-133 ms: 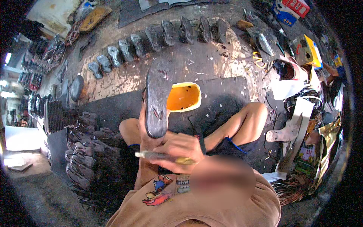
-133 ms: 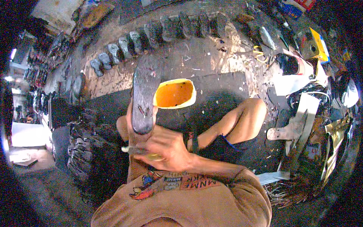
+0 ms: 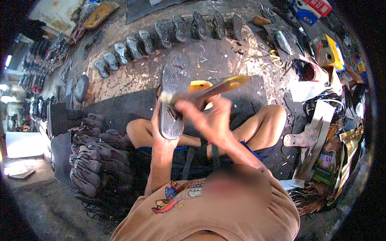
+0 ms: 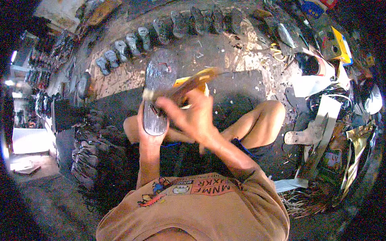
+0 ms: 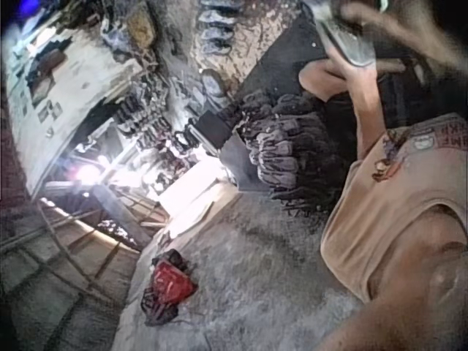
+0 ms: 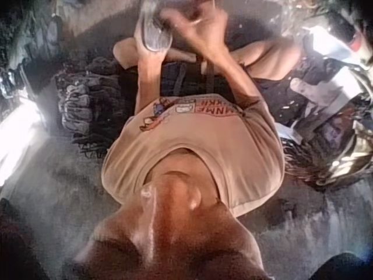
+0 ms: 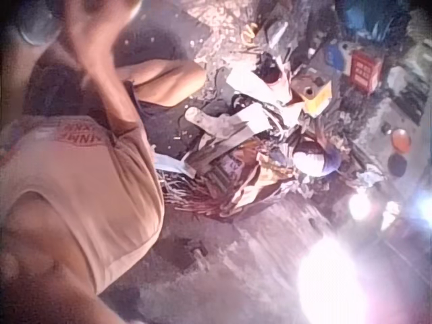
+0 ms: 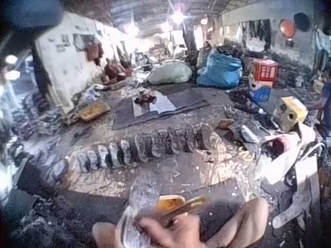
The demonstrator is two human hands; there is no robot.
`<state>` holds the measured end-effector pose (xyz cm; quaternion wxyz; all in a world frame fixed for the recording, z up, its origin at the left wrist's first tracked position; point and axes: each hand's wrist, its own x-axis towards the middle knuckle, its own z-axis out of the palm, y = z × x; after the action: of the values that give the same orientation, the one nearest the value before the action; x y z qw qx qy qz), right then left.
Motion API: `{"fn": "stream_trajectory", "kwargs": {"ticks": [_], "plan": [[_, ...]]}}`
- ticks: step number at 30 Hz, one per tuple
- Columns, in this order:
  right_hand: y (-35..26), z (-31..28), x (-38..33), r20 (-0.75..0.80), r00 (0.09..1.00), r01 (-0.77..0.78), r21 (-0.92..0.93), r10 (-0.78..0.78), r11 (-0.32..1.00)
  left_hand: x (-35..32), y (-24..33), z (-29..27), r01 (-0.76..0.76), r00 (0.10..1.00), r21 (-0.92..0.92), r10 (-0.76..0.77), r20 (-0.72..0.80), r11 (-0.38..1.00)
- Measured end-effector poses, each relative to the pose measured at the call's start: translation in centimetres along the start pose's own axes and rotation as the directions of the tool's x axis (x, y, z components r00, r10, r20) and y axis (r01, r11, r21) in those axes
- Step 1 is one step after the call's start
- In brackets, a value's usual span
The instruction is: The person sits on the floor and repeatedly paints the soles of multiple dark-colored slippers with a yellowish substance using a brush. They dip the brush into a small container, apply the substance to each slipper sole, and place the painted slippers in a row on the floor.
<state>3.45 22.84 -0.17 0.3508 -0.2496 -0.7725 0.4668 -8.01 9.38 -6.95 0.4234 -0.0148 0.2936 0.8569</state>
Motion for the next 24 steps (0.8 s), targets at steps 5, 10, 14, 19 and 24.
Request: {"fn": "stream_trajectory", "kwargs": {"ticks": [5,10,14,19,24], "plan": [[0.8,-0.1,1.0,0.142,0.989,-0.052,0.126,0.033,0.991,-0.3,0.7,-0.2,0.086,0.993,-0.193,-0.068,0.097,0.977],[0.6,1.2,-1.9,0.214,0.868,0.430,0.126,-0.448,0.894,-0.7,1.5,1.9,-0.015,0.989,-0.074,0.025,0.142,0.997],[5.3,1.0,6.9,-0.103,0.993,-0.058,0.044,0.062,0.997,-0.6,1.5,0.9,-0.030,0.998,0.319,0.048,-0.048,0.947],[13.4,-3.6,13.3,-0.350,0.926,-0.176,-0.059,0.145,0.983,5.0,20.8,-5.7,-0.490,0.753,0.659,0.658,-0.011,0.571],[15.5,-1.5,12.3,-0.290,0.948,-0.203,-0.239,0.130,0.950,19.0,47.2,-21.8,-0.450,0.570,0.681,0.773,-0.280,0.578]]}}
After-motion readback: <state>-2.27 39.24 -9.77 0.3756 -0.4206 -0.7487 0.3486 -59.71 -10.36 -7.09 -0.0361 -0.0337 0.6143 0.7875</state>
